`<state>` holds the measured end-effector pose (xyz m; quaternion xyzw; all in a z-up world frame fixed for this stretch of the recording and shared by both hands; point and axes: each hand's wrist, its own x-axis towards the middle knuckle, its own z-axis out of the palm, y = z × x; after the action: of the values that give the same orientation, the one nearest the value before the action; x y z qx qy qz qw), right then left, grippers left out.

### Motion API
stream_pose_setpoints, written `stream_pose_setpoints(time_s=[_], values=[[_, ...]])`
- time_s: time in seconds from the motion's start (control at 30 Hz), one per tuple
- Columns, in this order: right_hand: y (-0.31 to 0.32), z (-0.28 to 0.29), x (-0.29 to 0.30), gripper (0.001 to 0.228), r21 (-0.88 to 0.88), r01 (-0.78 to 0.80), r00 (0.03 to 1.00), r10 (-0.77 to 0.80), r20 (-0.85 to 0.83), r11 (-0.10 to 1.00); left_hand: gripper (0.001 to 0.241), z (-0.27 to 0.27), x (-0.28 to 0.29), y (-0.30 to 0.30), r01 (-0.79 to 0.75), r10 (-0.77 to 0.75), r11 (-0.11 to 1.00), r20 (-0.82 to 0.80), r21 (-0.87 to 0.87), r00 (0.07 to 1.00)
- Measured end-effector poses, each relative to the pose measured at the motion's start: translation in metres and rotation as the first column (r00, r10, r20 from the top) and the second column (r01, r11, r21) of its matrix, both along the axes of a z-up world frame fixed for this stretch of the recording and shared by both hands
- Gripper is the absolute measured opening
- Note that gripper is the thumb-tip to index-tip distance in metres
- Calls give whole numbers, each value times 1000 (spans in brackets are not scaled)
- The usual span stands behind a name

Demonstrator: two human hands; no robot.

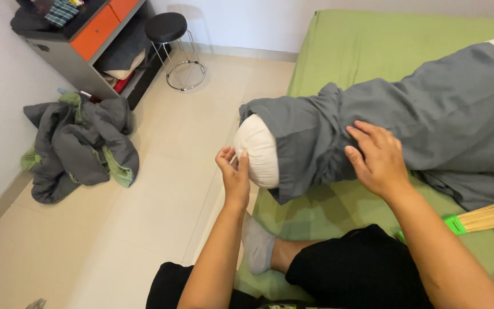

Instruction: The person inserts a long white pillow into a grey pillowcase while sitting on the floor. They pull the fabric over the pillow, smooth it out, and then repeat the process with a second pillow.

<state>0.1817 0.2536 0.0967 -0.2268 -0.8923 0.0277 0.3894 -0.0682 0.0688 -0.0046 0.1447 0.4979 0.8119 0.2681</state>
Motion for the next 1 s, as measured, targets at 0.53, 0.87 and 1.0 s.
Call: stream_pose_setpoints(time_s=[0.53,0.87,1.0], values=[[-22,-39,-23,61,86,110,989,-101,-108,990,17,-3,-24,17,-224,25,961,-755,-162,655],[-16,-37,-48,18,363,10,957,-114,267,932,94,53,-2,9,-429,-306,854,-951,-296,47],[44,-56,-9,17,460,26,940,-179,291,887,68,18,-29,20,-443,-318,828,-938,-344,134]])
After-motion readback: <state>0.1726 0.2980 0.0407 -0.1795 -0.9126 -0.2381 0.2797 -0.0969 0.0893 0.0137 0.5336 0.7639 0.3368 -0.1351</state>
